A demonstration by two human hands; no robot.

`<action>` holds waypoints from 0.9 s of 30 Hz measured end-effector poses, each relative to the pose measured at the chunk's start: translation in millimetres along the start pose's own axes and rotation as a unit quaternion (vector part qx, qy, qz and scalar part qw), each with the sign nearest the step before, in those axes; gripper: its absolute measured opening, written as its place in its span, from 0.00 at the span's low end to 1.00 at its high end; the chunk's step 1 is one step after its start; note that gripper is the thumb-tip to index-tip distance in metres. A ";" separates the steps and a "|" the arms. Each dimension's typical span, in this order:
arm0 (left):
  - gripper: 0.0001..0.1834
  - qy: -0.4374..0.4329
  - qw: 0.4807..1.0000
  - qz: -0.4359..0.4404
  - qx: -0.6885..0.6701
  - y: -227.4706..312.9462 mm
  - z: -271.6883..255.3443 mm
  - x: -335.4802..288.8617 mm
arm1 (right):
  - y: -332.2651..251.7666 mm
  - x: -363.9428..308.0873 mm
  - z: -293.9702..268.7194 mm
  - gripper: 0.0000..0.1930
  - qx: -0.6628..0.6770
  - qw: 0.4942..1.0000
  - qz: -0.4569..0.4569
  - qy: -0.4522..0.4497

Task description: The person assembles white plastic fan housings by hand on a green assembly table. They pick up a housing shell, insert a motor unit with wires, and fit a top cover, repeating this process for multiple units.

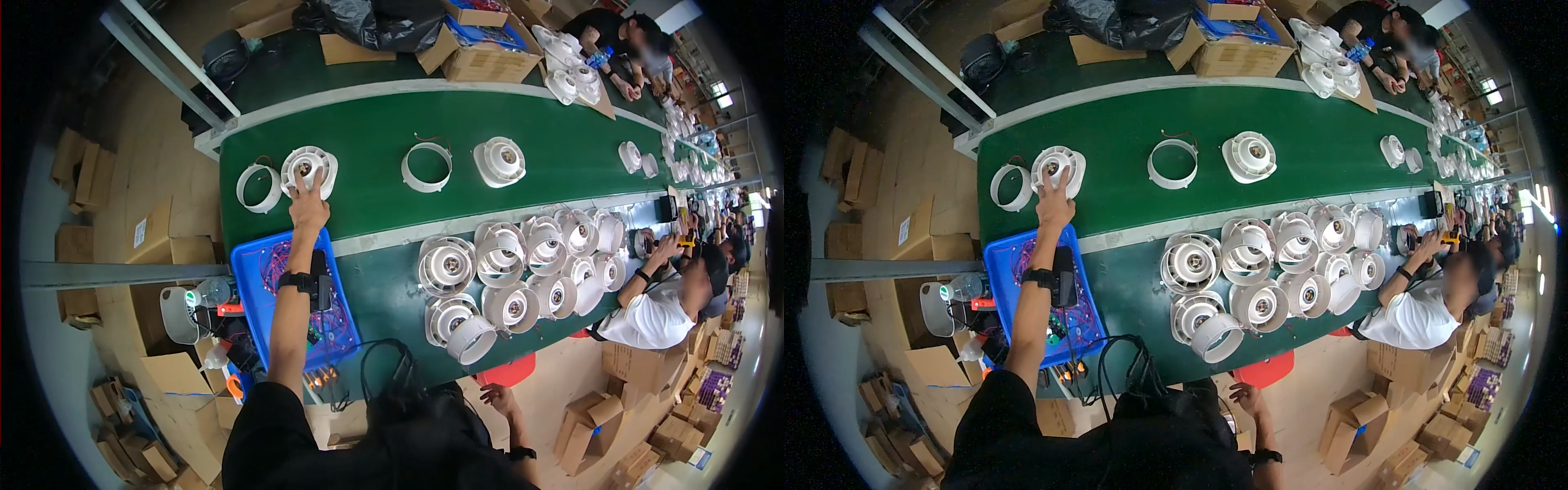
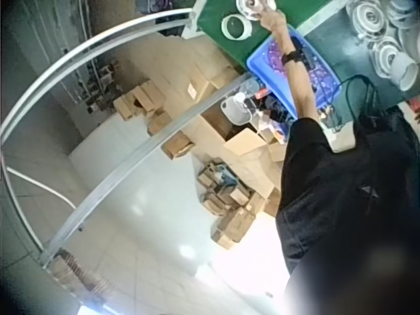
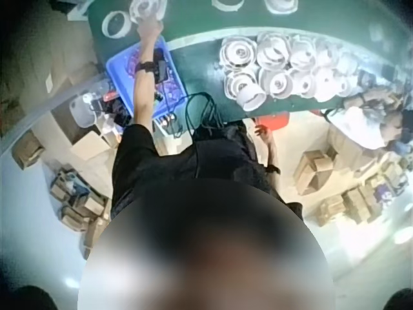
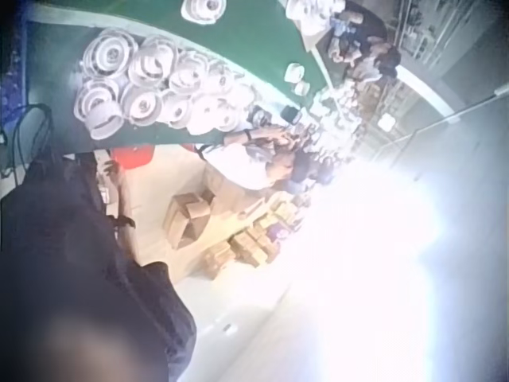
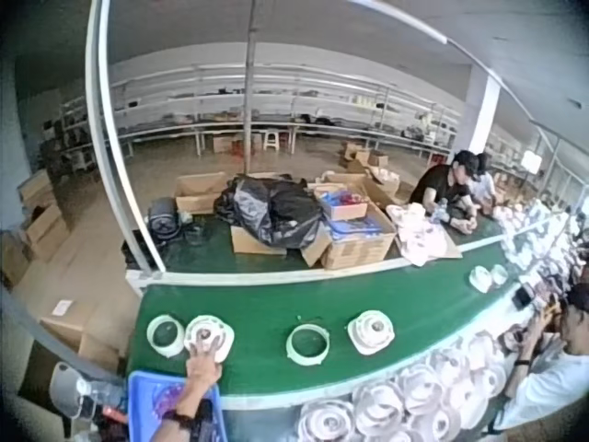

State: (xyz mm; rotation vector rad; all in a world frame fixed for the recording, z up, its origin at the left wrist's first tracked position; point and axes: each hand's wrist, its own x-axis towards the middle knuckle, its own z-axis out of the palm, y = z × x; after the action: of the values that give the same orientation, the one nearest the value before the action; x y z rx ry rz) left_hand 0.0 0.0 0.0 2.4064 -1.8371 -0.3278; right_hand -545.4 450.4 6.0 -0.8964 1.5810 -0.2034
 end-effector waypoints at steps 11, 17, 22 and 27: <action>0.50 0.004 1.000 0.011 0.013 4.8 4.9 2.1 | -2.6 -13.4 7.0 0.23 -0.009 1.000 0.010 0.024; 0.51 -0.010 0.999 0.013 0.030 16.1 -1.9 -0.6 | -1.9 -18.0 7.6 0.24 -0.001 1.000 0.001 0.030; 0.50 -0.028 0.999 0.014 0.022 20.8 -6.7 0.2 | -13.4 -17.9 6.8 0.24 -0.020 0.999 0.026 0.014; 0.51 0.000 1.000 -0.015 0.022 12.4 -4.9 -2.8 | -18.1 -18.7 9.4 0.24 0.006 0.999 0.017 0.032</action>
State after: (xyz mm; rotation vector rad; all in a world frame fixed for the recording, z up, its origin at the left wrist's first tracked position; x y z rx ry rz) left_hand -11.2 -0.9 7.7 2.4640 -1.8288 -0.2919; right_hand -530.1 453.4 28.8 -0.8619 1.6507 -0.2187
